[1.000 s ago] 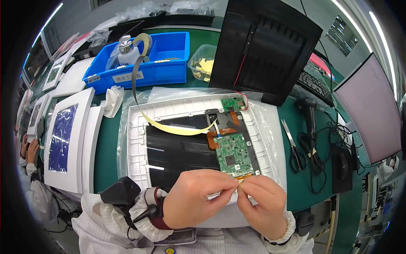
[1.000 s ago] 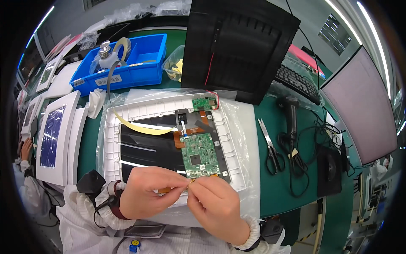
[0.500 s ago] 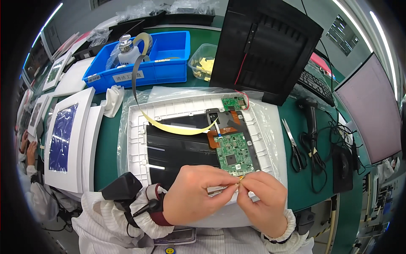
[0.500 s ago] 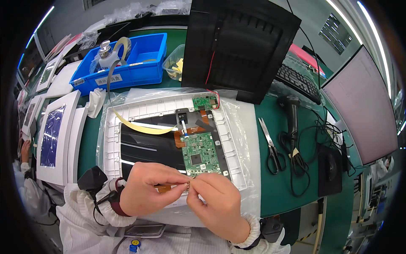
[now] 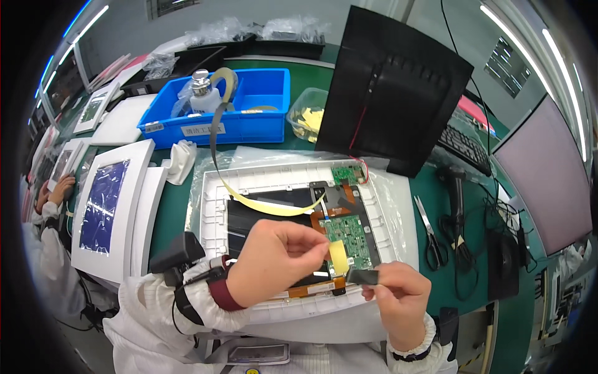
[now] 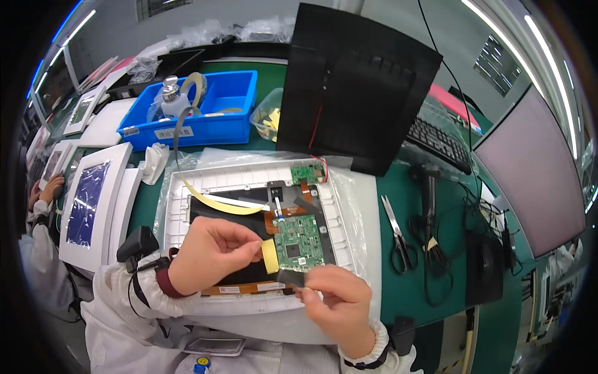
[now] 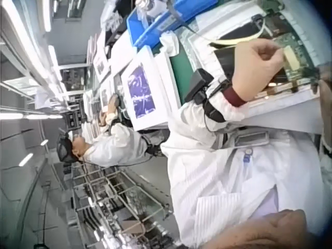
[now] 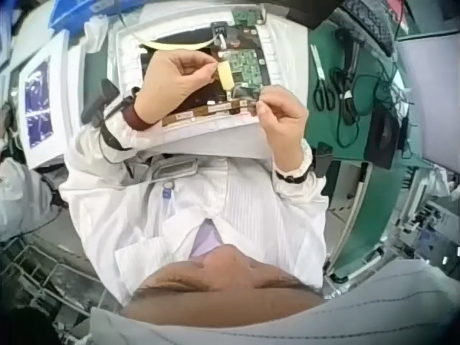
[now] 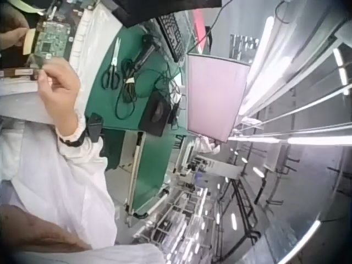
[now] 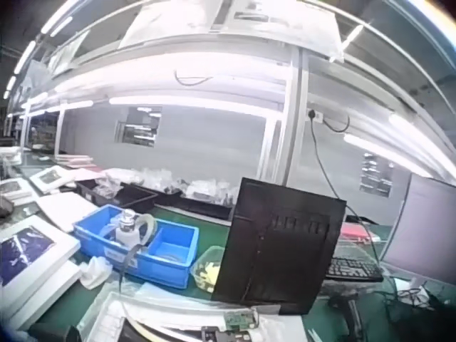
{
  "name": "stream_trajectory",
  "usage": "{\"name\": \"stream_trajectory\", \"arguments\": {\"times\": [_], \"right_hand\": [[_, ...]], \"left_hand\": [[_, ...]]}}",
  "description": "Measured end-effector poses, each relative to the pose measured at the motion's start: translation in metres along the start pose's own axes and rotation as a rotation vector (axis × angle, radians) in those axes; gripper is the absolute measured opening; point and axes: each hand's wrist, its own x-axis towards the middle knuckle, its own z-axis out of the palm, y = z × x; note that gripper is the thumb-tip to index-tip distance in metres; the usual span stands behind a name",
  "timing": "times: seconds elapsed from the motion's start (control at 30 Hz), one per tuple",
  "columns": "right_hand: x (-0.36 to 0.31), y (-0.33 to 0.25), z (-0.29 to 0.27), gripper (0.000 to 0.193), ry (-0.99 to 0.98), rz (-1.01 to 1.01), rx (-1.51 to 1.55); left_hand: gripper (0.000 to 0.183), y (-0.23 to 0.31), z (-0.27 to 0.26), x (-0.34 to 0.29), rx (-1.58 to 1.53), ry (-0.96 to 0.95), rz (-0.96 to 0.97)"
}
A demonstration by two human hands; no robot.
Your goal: The recorder is assembling an electronic tablet by applying adhesive strips and connecting internal components like the motherboard and display cables.
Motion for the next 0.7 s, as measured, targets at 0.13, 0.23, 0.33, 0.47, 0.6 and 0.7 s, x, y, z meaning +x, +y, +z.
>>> {"name": "stream_trajectory", "arguments": {"times": [0.13,0.23,0.33,0.47,0.6,0.7], "right_hand": [[0.0,0.004,-0.014,0.008,0.119,0.042,0.246],[0.004,0.01,-0.013,0.008,0.189,0.137,0.356],[0.009,0.016,-0.008,0.009,0.163,0.232,0.379],[0.002,0.021,-0.022,0.011,0.205,0.28,0.335],[0.007,0.02,-0.019,0.007,0.129,0.325,0.323],[0.007,0.02,-0.02,0.008,0.102,0.326,0.33]], "left_hand": [[0.014,0.013,-0.027,0.035,0.077,0.076,0.099],[0.017,0.025,-0.046,0.086,0.133,0.204,0.257],[0.017,0.027,-0.07,0.144,0.369,0.393,0.318],[0.013,0.025,-0.059,0.232,0.7,0.543,0.375],[0.016,0.006,-0.073,0.27,0.993,0.468,0.299],[0.019,0.004,-0.073,0.265,0.994,0.456,0.407]]}}
